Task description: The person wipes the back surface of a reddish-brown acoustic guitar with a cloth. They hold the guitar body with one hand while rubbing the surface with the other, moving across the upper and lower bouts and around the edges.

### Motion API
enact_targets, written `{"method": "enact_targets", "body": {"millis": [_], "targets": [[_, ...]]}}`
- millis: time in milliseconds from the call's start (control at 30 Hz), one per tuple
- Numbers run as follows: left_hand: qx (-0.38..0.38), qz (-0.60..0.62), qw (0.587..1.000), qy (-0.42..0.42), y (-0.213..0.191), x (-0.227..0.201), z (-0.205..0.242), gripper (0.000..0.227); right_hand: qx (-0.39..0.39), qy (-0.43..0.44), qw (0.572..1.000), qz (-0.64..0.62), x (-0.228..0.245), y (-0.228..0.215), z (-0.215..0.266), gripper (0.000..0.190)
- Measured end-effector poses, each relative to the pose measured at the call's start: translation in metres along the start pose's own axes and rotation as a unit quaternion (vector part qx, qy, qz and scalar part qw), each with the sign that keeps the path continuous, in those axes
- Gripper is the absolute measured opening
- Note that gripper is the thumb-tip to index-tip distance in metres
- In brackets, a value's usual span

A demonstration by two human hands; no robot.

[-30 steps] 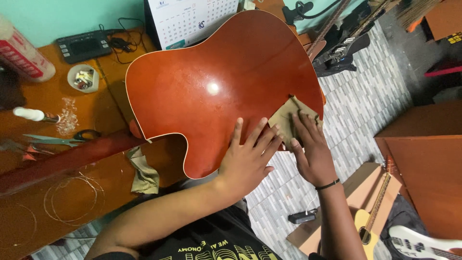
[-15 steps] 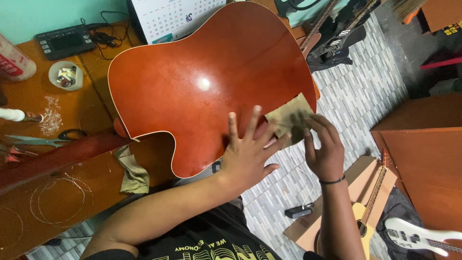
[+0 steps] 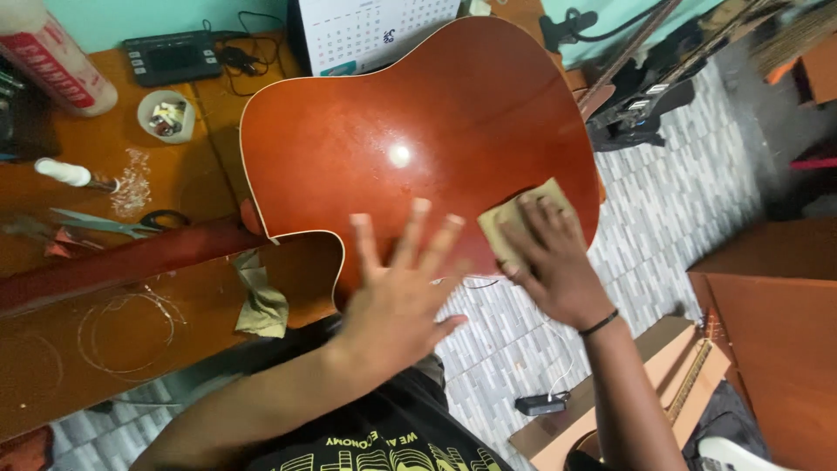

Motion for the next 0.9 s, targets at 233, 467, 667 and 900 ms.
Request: {"method": "enact_targets", "body": {"millis": [233, 467, 667, 900], "targets": [[-0.204, -0.078, 0.969, -0.119, -0.011, 0.063, 0.071, 0.097, 0.047, 0.180, 0.980, -0.067, -0.011, 0.006, -0.038, 0.073], [-0.313, 0.026, 0.949, -0.027, 0.004, 0.065, 0.087, 0.067, 0.042, -0.144, 0.987, -0.059, 0.091, -0.007, -0.054, 0.070], [-0.359, 0.060, 0.931, -0.035, 0.006, 0.065, 0.097, 0.064, 0.048, 0.117, 0.990, -0.061, 0.014, 0.006, -0.100, 0.071], [-0.392, 0.135, 0.907, -0.068, 0.027, 0.071, 0.101, 0.052, 0.016, -0.146, 0.988, -0.049, 0.171, -0.001, -0.062, 0.071]]}}
Point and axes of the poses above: each hand's wrist, its own z-axis away from the middle knuckle, its own y-axis out of the palm, x = y × z, the point moved 7 cm from there along -z, towards the middle knuckle
